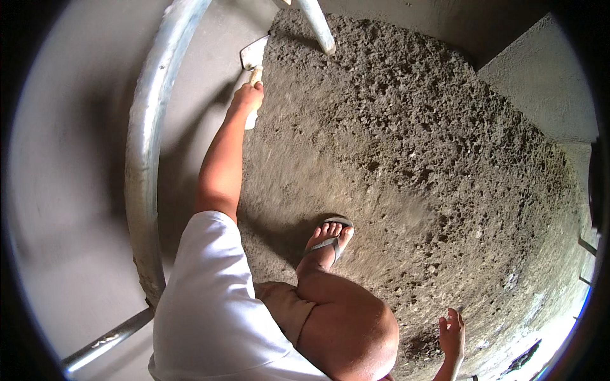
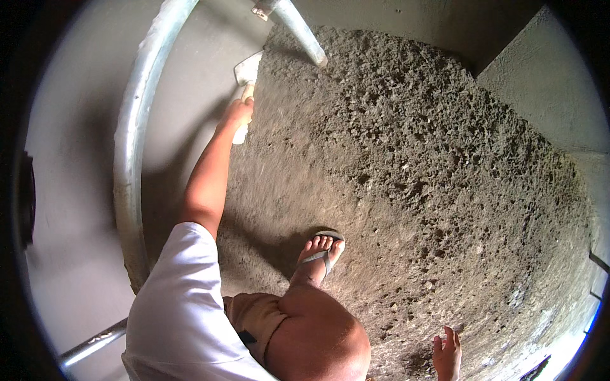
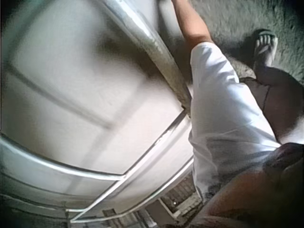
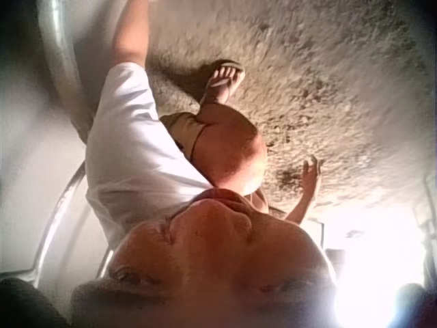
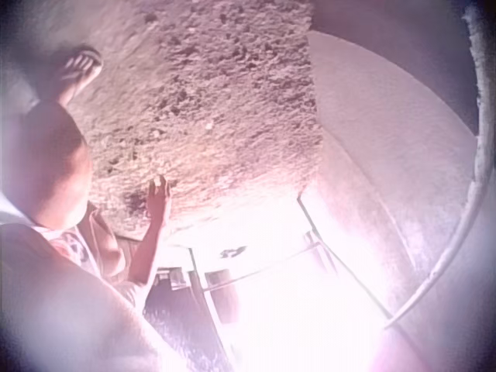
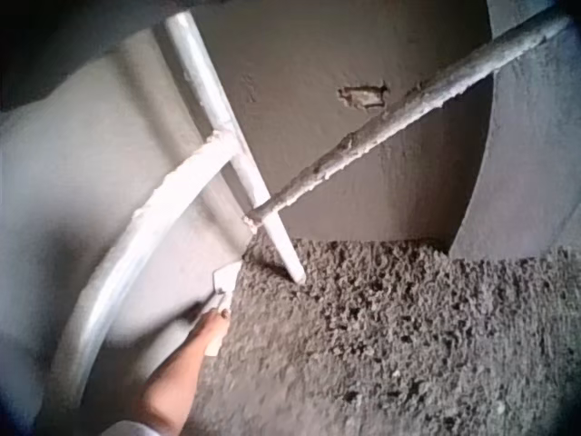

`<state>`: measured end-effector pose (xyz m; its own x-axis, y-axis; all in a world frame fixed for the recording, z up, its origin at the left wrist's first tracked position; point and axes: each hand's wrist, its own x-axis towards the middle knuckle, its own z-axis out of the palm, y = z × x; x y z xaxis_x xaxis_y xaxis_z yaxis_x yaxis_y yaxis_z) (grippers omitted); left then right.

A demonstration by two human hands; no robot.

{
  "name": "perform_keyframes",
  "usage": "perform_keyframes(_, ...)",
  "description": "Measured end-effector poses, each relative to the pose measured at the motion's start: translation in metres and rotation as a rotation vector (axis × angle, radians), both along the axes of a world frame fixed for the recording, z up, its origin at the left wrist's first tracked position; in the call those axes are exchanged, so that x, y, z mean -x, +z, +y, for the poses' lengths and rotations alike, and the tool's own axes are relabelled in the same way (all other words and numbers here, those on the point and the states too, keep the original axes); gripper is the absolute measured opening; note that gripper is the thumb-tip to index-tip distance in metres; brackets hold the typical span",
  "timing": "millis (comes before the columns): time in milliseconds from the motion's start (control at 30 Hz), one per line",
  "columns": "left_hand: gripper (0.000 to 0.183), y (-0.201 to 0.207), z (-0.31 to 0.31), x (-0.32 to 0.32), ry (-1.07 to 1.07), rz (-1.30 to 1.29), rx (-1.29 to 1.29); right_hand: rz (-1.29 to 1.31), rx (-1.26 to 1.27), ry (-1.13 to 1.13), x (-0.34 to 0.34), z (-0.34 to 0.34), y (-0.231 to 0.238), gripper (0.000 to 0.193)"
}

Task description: The person uses a trowel to scoop wet cement from a pile on the floor and applies it to a vertical wall surface. They repeatedly smooth the cement along the wall and around a metal pipe structure, occasionally using their left hand to steady themselves or touch their face.

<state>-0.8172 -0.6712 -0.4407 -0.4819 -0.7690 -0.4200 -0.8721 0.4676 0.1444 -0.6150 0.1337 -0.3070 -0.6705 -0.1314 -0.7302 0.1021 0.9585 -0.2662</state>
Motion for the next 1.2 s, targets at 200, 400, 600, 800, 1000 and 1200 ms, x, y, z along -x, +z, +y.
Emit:
perform_keyframes(200, 0.050, 0.009, 0.071, -0.046, -0.201, 0.098, -0.010, 0.165, -0.157, 0.263, -0.020, 0.025, -0.025, 0.036)
perform_keyframes(400, 0.046, 0.072, 0.167, -0.096, -0.352, -0.007, -0.187, 0.135, -0.045, 0.114, -0.046, 0.019, -0.034, 0.037)
perform_keyframes(600, 0.046, 0.051, 0.138, -0.114, -0.055, 0.100, -0.218, -0.030, -0.097, -0.024, -0.063, 0.005, -0.023, 0.039)
perform_keyframes(800, 0.063, 0.040, 0.061, -0.042, 0.389, 0.393, -0.565, -0.044, -0.221, 0.111, -0.062, 0.008, -0.028, 0.038)
perform_keyframes(1000, 0.059, 0.037, 0.032, 0.013, 0.448, 0.502, -0.878, -0.051, -0.020, -0.100, -0.048, 0.006, -0.038, 0.036)
perform_keyframes(1200, 0.050, 0.028, 0.029, 0.031, 0.502, 0.548, -1.031, 0.011, -0.033, -0.017, -0.048, 0.013, -0.049, 0.037)
